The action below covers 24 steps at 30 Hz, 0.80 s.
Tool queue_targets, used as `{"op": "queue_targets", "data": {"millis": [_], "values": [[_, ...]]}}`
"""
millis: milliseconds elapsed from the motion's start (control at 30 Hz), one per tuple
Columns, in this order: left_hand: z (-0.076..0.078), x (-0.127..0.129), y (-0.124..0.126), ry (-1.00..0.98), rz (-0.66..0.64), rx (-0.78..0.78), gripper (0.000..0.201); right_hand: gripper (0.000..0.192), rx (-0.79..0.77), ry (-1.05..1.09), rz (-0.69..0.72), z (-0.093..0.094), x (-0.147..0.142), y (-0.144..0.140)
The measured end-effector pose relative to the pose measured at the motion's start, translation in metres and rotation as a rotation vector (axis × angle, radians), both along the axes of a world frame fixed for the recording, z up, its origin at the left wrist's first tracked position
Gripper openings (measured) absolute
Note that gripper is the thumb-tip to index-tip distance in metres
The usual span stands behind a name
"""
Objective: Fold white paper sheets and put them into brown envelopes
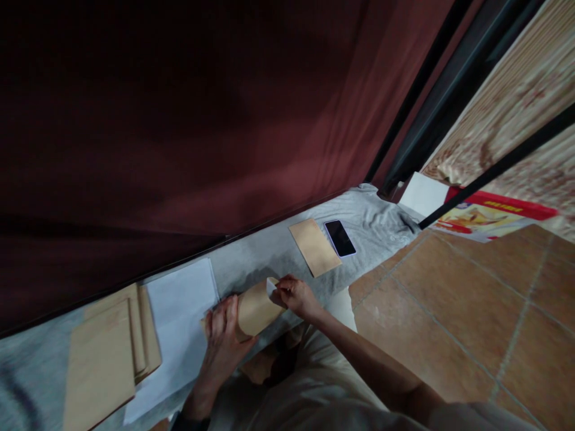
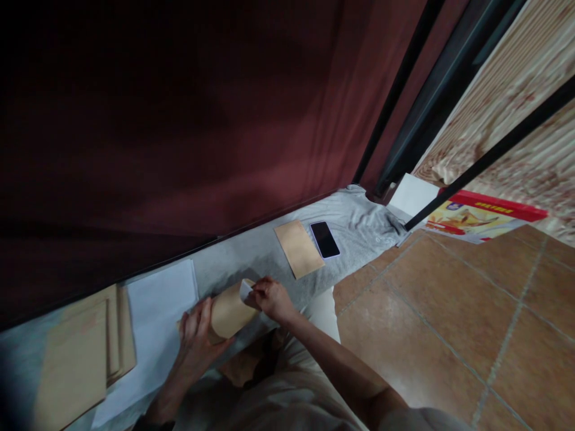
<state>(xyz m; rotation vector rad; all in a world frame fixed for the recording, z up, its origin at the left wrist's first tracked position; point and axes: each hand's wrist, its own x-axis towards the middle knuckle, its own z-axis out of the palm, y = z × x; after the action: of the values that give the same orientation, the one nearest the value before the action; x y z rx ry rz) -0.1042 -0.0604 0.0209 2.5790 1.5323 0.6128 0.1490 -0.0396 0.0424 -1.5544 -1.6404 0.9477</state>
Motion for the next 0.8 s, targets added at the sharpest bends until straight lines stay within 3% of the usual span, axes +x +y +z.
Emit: {"op": "queue_targets", "data": {"millis": [167,567,800], "values": [[-0.002,0.002,0.003,0.011,0.004,0.025,0.097,0.025,-0.025,-0.053,-0.023,-0.002,-0.005,-0.002],[-0.001,0.006,0.002,0.047,-0.019,0.033,0.096,0.024,-0.038,0.130,-0.170,-0.010,-0.005,-0.005],[-0.001,0.004,0.007,0.071,-0.050,0.041,0.090,0.044,-0.112,0.327,-0.284,-0.021,-0.002,-0.004]]}}
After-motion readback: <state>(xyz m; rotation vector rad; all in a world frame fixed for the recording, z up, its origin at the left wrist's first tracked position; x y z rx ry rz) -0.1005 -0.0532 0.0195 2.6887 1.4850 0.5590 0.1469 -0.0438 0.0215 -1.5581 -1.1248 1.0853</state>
